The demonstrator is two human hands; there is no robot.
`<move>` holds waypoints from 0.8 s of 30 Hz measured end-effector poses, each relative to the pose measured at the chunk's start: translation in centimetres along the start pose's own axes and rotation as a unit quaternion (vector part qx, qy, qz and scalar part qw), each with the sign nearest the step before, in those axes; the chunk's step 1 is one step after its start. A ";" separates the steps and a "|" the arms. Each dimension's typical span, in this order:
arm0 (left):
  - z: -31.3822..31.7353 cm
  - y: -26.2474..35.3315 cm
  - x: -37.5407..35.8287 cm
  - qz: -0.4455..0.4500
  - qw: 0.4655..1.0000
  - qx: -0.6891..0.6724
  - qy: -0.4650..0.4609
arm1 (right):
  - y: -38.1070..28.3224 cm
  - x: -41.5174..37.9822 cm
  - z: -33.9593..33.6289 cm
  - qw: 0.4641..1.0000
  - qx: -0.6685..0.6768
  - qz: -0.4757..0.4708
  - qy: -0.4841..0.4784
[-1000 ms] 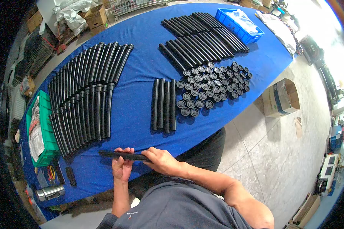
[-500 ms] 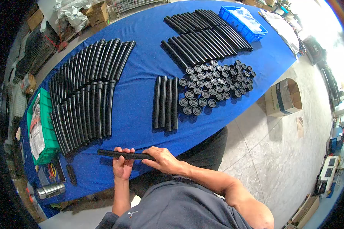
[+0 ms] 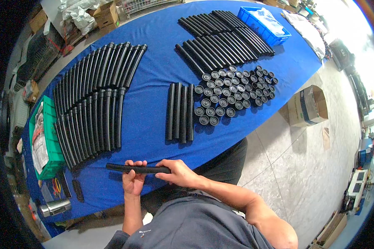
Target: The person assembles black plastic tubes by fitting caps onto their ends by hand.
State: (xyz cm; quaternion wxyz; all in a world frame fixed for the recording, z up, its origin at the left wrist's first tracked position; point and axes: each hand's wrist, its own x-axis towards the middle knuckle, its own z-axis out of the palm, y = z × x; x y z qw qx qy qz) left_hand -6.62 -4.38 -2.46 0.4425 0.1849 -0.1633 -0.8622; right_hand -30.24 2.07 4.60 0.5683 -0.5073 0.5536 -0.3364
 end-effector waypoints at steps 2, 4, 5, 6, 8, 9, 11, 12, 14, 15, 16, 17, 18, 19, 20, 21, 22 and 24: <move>0.0 0.1 0.1 -0.005 1.000 -0.001 0.003 | 2.5 0.0 1.1 0.942 -0.187 -0.254 0.111; -0.6 0.1 0.1 -0.019 1.000 -0.009 -0.002 | 2.1 -0.6 1.3 0.944 -0.207 -0.239 0.095; -0.8 0.1 0.1 -0.017 1.000 -0.008 -0.007 | 1.9 -0.6 1.2 0.953 -0.183 -0.224 0.093; -0.9 0.1 0.1 -0.014 1.000 -0.007 -0.013 | 1.6 -0.7 1.2 0.961 -0.159 -0.209 0.089; -0.9 0.1 0.0 -0.010 1.000 0.004 -0.012 | 1.6 -0.5 0.9 0.982 -0.083 -0.154 0.065; -0.6 0.0 0.0 -0.008 1.000 0.014 -0.007 | 1.8 -0.3 0.8 0.981 -0.088 -0.158 0.072; -0.3 0.1 0.2 -0.012 1.000 0.017 -0.003 | 1.9 -0.4 1.1 0.963 -0.151 -0.194 0.107; -0.4 0.2 0.2 -0.018 1.000 0.009 -0.002 | 1.8 -0.4 1.2 0.957 -0.168 -0.211 0.109; -0.5 0.2 0.1 -0.020 1.000 -0.003 -0.004 | 1.8 -0.5 1.3 0.942 -0.202 -0.243 0.111; -0.7 0.2 0.1 -0.016 1.000 -0.007 -0.008 | 0.9 -0.5 0.9 0.984 -0.115 -0.123 0.058; -0.7 0.2 0.1 -0.012 1.000 -0.010 -0.012 | -0.7 -0.5 0.1 1.000 -0.026 0.000 0.004; -0.6 0.1 0.0 -0.011 1.000 -0.004 -0.004 | -1.6 -0.5 -0.4 0.989 0.065 0.123 -0.050; -0.4 0.0 0.0 -0.010 1.000 0.003 0.003 | -0.8 -0.5 -0.1 1.000 -0.017 0.006 0.002; -0.3 0.0 0.2 -0.009 1.000 0.010 0.010 | 0.8 -0.4 0.5 0.987 -0.098 -0.112 0.056; -0.3 0.0 0.2 -0.014 1.000 0.001 0.006 | 2.2 -0.4 1.1 0.952 -0.178 -0.226 0.107; -0.4 0.1 0.3 -0.019 1.000 -0.008 0.004 | 2.3 -0.3 1.4 0.931 -0.223 -0.265 0.116; -0.5 0.1 0.2 -0.023 1.000 -0.017 0.002 | 2.3 -0.4 1.4 0.944 -0.195 -0.243 0.110; -0.6 0.2 0.1 -0.017 1.000 -0.011 -0.007 | 1.7 -0.6 1.2 0.966 -0.139 -0.197 0.097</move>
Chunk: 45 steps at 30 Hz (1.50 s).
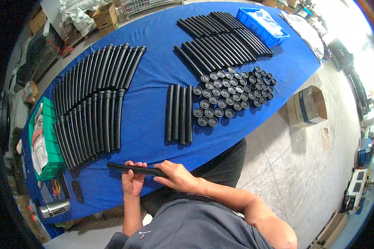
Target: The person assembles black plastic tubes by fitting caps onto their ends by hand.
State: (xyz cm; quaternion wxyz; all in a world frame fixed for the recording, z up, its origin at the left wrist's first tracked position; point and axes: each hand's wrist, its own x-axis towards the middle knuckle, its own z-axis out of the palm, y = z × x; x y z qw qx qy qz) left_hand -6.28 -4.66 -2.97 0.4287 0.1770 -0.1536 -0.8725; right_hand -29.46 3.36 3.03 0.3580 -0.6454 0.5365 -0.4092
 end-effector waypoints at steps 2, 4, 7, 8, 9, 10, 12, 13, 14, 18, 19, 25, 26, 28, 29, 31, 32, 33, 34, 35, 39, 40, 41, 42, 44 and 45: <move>0.1 -0.1 -0.1 0.005 1.000 0.013 0.006 | -0.4 0.4 -0.6 0.994 0.056 0.084 -0.044; 0.8 -0.2 0.0 0.009 0.999 0.032 0.020 | 0.6 0.3 -0.1 1.000 -0.003 0.000 -0.002; 0.5 0.0 -0.1 -0.004 0.999 0.023 0.032 | 0.4 0.0 0.4 0.994 -0.073 -0.078 0.012; 0.5 -0.1 0.0 -0.002 0.999 0.022 0.024 | 0.2 0.1 0.3 0.997 -0.049 -0.061 0.011; 0.5 -0.1 0.0 0.000 1.000 0.022 0.018 | 0.1 0.2 -0.1 1.000 -0.005 -0.008 -0.011; 0.5 0.0 -0.1 0.002 1.000 0.024 0.015 | -0.7 0.6 -0.9 0.993 0.058 0.087 -0.049; 0.4 -0.2 0.0 -0.002 1.000 0.013 0.020 | -2.3 1.6 -2.2 0.937 0.184 0.270 -0.121; 0.9 -0.1 0.1 -0.001 0.999 0.016 0.028 | -0.5 1.2 -0.6 1.000 0.000 -0.014 0.017; 1.2 0.0 0.0 0.001 0.999 0.020 0.037 | 0.9 0.3 0.4 0.999 -0.019 -0.040 0.026; 0.3 0.0 -0.1 0.000 1.000 0.014 0.011 | -1.5 1.3 -1.4 0.987 0.067 0.123 -0.073; 0.4 0.0 -0.2 0.000 1.000 0.018 0.012 | -2.3 1.6 -1.9 0.956 0.129 0.229 -0.130; 0.6 -0.2 0.1 -0.007 1.000 0.017 0.006 | -0.1 0.4 0.0 0.997 -0.059 -0.039 0.015; 0.5 -0.1 0.0 -0.001 1.000 0.014 0.003 | -0.6 0.5 -0.4 1.000 -0.008 0.028 -0.005; 0.7 0.0 -0.2 -0.007 1.000 0.018 0.020 | -1.6 1.4 -1.4 0.923 0.194 0.313 -0.117; 1.0 0.0 -0.2 -0.007 0.999 0.018 0.025 | -1.6 1.4 -1.6 0.962 0.096 0.234 -0.106; 1.1 0.2 -0.1 -0.004 0.999 0.021 0.028 | -0.5 0.9 0.1 0.998 -0.033 0.037 -0.027; 1.0 0.2 -0.2 -0.004 0.999 0.021 0.027 | 0.1 0.3 0.3 0.992 -0.107 -0.056 0.019; 0.8 0.1 -0.2 -0.009 1.000 0.019 0.023 | -0.1 0.1 0.2 0.996 -0.085 -0.031 0.003; 0.5 -0.1 -0.2 -0.007 1.000 0.009 0.014 | -0.8 0.5 -0.5 0.999 -0.046 0.002 -0.003; 0.3 -0.1 -0.2 -0.007 1.000 0.007 0.009 | -1.7 1.2 -1.6 0.988 0.044 0.128 -0.072; 0.7 -0.1 0.0 -0.009 0.999 0.019 0.027 | 0.1 0.6 -0.3 0.998 -0.068 -0.010 -0.004; 0.6 0.2 -0.1 -0.008 1.000 0.016 0.024 | 0.3 0.5 0.2 0.997 -0.068 -0.025 0.002; 0.4 0.1 -0.1 -0.009 1.000 0.009 0.020 | 0.5 0.3 0.4 0.997 -0.070 -0.036 0.008; 0.3 0.0 0.0 -0.013 1.000 0.002 0.014 | 0.5 0.1 0.4 0.996 -0.075 -0.046 0.017; 0.3 -0.1 0.0 -0.012 1.000 0.006 0.005 | -1.7 1.5 -1.6 0.970 0.117 0.196 -0.083; 0.2 -0.1 0.0 -0.012 1.000 0.008 0.000 | -2.5 1.9 -2.2 0.918 0.209 0.310 -0.130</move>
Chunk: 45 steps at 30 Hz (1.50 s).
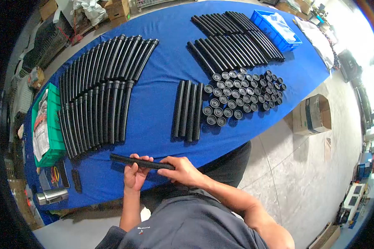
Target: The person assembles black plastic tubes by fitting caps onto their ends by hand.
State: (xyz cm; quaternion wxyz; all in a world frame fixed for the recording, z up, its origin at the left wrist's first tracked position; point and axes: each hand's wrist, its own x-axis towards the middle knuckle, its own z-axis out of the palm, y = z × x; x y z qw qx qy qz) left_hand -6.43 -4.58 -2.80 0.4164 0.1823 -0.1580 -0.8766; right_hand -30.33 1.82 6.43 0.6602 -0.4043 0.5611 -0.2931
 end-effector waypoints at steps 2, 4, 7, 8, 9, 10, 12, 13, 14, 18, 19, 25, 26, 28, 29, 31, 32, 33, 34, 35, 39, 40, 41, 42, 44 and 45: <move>0.3 0.0 0.0 -0.003 1.000 -0.003 0.010 | 2.4 0.7 0.4 0.956 -0.166 -0.220 0.099; 0.3 0.1 0.1 -0.002 1.000 -0.006 0.010 | 3.2 1.0 0.8 0.873 -0.291 -0.359 0.155; 0.0 0.0 0.1 0.004 1.000 -0.008 0.004 | 1.9 0.4 0.5 0.931 -0.199 -0.283 0.116; 0.0 0.0 0.0 0.005 1.000 -0.007 0.005 | 0.4 -0.2 0.2 0.987 -0.086 -0.126 0.048; 0.2 0.0 0.0 0.004 1.000 -0.006 0.005 | 1.2 0.0 0.2 0.970 -0.136 -0.187 0.078; 0.3 0.0 0.0 0.001 1.000 -0.003 0.011 | 2.6 0.6 0.4 0.945 -0.187 -0.245 0.110; 0.5 0.1 0.1 -0.004 1.000 0.005 0.020 | 3.7 1.0 0.7 0.880 -0.291 -0.345 0.148; 0.4 0.0 0.2 -0.003 1.000 0.004 0.014 | 3.6 0.8 0.5 0.895 -0.264 -0.328 0.148; 0.1 0.0 0.3 0.001 1.000 0.003 0.011 | 3.5 0.6 0.5 0.910 -0.235 -0.311 0.144; 0.2 0.1 0.0 0.009 1.000 0.021 0.009 | 3.9 1.2 1.0 0.908 -0.221 -0.319 0.155; 0.3 -0.1 0.2 0.005 1.000 0.019 0.009 | 4.1 1.0 0.7 0.902 -0.230 -0.325 0.168; 0.3 0.2 -0.1 0.006 1.000 0.001 0.015 | 1.4 -0.1 0.2 0.979 -0.110 -0.158 0.069; 0.4 0.1 0.0 0.006 1.000 0.002 0.016 | 0.8 -0.2 0.0 0.987 -0.098 -0.114 0.056; 0.3 0.1 0.2 0.007 1.000 0.008 0.012 | 2.5 0.3 0.4 0.955 -0.155 -0.231 0.103; -0.2 0.1 0.1 0.010 1.000 0.012 0.010 | 3.4 0.7 0.6 0.931 -0.183 -0.289 0.124; -0.3 0.0 0.0 0.012 1.000 0.012 0.008 | 3.2 0.8 0.9 0.943 -0.148 -0.269 0.124; -0.2 0.0 0.0 0.012 1.000 0.010 0.007 | 3.0 0.6 0.8 0.955 -0.134 -0.240 0.114; -0.1 0.0 0.1 0.012 1.000 0.007 0.006 | 2.6 0.4 0.8 0.965 -0.119 -0.210 0.103; -0.1 0.1 0.1 0.011 1.000 0.006 0.003 | 2.3 0.2 0.8 0.968 -0.113 -0.199 0.099; -0.1 0.1 0.1 0.011 1.000 0.004 0.000 | 2.0 0.1 0.8 0.972 -0.107 -0.188 0.094; -0.1 0.1 0.0 0.016 1.000 0.002 -0.006 | 1.7 0.0 0.9 0.980 -0.082 -0.159 0.085; -0.1 0.1 0.0 0.019 1.000 0.001 -0.003 | 2.1 0.3 0.8 0.967 -0.112 -0.205 0.100; 0.0 0.0 -0.1 0.021 1.000 -0.001 -0.001 | 2.9 0.9 0.7 0.951 -0.142 -0.249 0.113; 0.1 -0.1 -0.1 0.022 1.000 -0.003 0.002 | 3.2 1.1 0.7 0.932 -0.170 -0.292 0.128; 0.2 0.0 0.0 0.015 1.000 -0.002 0.003 | 3.5 1.0 1.1 0.912 -0.225 -0.314 0.141; 0.3 0.0 0.0 0.013 1.000 -0.001 0.004 | 3.5 0.9 1.3 0.900 -0.252 -0.324 0.147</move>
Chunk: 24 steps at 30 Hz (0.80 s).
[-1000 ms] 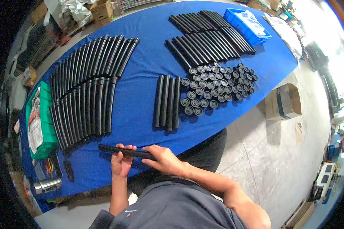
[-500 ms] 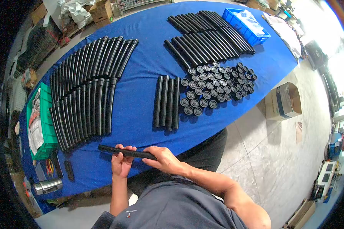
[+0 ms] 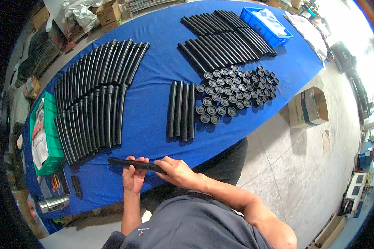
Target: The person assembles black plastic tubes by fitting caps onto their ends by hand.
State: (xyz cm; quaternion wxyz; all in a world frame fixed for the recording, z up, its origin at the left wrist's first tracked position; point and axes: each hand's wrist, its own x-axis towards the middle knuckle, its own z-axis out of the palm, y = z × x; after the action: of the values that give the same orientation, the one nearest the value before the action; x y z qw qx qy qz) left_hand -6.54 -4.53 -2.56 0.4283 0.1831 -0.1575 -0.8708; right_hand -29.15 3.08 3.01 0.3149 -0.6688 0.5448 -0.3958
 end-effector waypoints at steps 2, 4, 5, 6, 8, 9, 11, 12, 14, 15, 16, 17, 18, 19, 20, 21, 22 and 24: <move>-0.5 0.0 0.0 0.002 1.000 0.006 -0.006 | -0.3 0.1 -0.3 0.999 0.046 0.011 0.004; -0.3 0.1 0.0 0.002 1.000 0.014 -0.007 | -0.9 0.6 -1.2 0.982 0.142 0.115 -0.037; -0.2 0.1 -0.1 0.000 1.000 0.021 -0.005 | -1.3 0.9 -1.9 0.950 0.213 0.214 -0.079; -0.1 0.1 -0.2 -0.001 1.000 0.028 -0.002 | -1.5 1.1 -2.2 0.900 0.281 0.309 -0.121; 0.5 0.2 0.1 -0.010 1.000 0.019 0.007 | -0.1 0.5 -0.8 0.990 0.079 0.110 -0.046; 0.6 0.2 0.1 -0.016 1.000 0.013 0.012 | 0.2 0.2 -0.2 1.000 0.000 0.005 0.005; 0.1 0.2 0.0 -0.010 1.000 0.006 0.008 | 0.6 -0.1 0.4 0.991 -0.087 -0.094 0.049; -0.2 0.2 0.0 -0.007 1.000 0.003 0.006 | 0.1 0.0 0.1 1.000 -0.011 -0.006 0.014; -0.6 0.1 0.0 -0.005 1.000 0.005 -0.006 | -1.5 0.8 -1.7 0.974 0.137 0.169 -0.062; -0.5 0.1 -0.1 -0.004 1.000 0.006 -0.012 | -1.7 1.2 -2.3 0.917 0.234 0.300 -0.123; -0.3 0.1 -0.1 -0.011 1.000 0.007 -0.006 | -1.4 1.2 -2.2 0.933 0.202 0.278 -0.110; 0.0 0.1 0.0 -0.015 1.000 0.008 0.001 | -0.5 0.7 -1.5 0.984 0.086 0.142 -0.064; 0.3 0.2 0.0 -0.015 1.000 0.011 0.012 | 0.3 0.1 -0.7 1.000 -0.027 -0.004 -0.016; 0.0 0.1 0.0 -0.016 1.000 0.007 -0.007 | 0.2 -0.1 -0.4 0.999 -0.036 -0.021 -0.003; -0.1 0.1 0.0 -0.019 1.000 0.003 -0.015 | 0.0 0.0 -0.3 0.998 -0.042 -0.038 0.009; -0.2 0.1 0.0 -0.019 1.000 0.001 -0.024 | -0.4 0.3 -0.7 1.000 -0.017 0.000 -0.008; -0.2 0.1 0.0 -0.019 0.999 -0.001 -0.032 | -0.8 0.4 -1.1 0.995 0.049 0.075 -0.041; 0.0 0.2 -0.1 -0.023 0.999 0.007 -0.025 | -1.5 1.3 -2.1 0.854 0.316 0.395 -0.120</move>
State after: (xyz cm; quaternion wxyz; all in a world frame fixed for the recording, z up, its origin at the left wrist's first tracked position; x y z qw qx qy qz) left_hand -6.35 -4.52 -2.43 0.4027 0.1675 -0.1697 -0.8837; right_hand -30.20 2.11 5.54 0.7018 -0.3044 0.5669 -0.3058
